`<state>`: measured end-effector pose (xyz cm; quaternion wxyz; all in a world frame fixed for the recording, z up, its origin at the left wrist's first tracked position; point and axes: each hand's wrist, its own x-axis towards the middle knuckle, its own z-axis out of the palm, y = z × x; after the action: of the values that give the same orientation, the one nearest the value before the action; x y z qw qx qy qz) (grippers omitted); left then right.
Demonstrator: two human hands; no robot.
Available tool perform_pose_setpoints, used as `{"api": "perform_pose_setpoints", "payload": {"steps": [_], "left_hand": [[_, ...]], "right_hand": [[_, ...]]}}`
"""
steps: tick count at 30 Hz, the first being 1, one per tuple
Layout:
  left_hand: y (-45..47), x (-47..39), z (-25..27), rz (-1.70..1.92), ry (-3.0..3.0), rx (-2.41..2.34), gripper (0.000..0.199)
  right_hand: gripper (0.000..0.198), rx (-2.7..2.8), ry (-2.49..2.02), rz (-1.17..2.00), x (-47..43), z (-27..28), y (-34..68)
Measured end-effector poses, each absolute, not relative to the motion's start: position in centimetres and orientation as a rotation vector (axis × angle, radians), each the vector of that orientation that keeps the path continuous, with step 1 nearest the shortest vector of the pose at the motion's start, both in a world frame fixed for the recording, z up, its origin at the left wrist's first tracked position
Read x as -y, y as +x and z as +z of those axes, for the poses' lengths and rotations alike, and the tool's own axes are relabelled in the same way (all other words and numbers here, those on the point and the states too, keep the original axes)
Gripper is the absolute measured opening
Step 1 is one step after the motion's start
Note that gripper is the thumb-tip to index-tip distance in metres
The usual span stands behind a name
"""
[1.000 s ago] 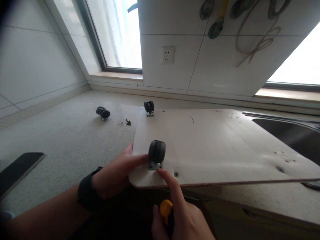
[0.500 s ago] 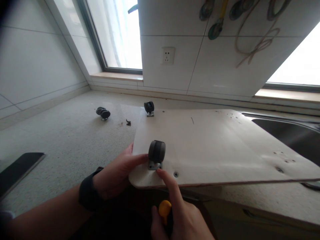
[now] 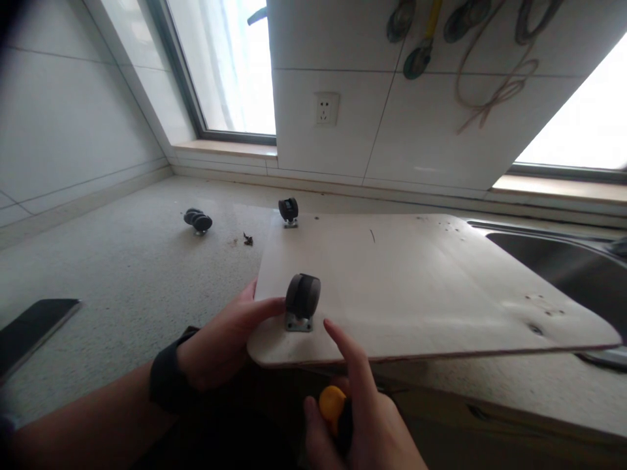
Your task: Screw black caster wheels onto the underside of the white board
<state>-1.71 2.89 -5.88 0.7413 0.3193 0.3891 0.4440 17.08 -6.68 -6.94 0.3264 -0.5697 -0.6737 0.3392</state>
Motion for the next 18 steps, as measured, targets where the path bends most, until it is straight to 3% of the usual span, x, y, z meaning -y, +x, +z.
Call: {"api": "perform_pose_setpoints", "payload": {"steps": [5, 18], "left_hand": [[-1.7, -2.9, -5.8, 0.989, 0.715, -0.837, 0.072], [-1.8, -2.8, -5.9, 0.994, 0.717, -0.813, 0.067]], "right_hand": [[0.068, 1.881, -1.438, 0.960, 5.4, -6.6, 17.4], [0.064, 1.867, -1.463, 0.982, 4.7, -5.8, 17.1]]}}
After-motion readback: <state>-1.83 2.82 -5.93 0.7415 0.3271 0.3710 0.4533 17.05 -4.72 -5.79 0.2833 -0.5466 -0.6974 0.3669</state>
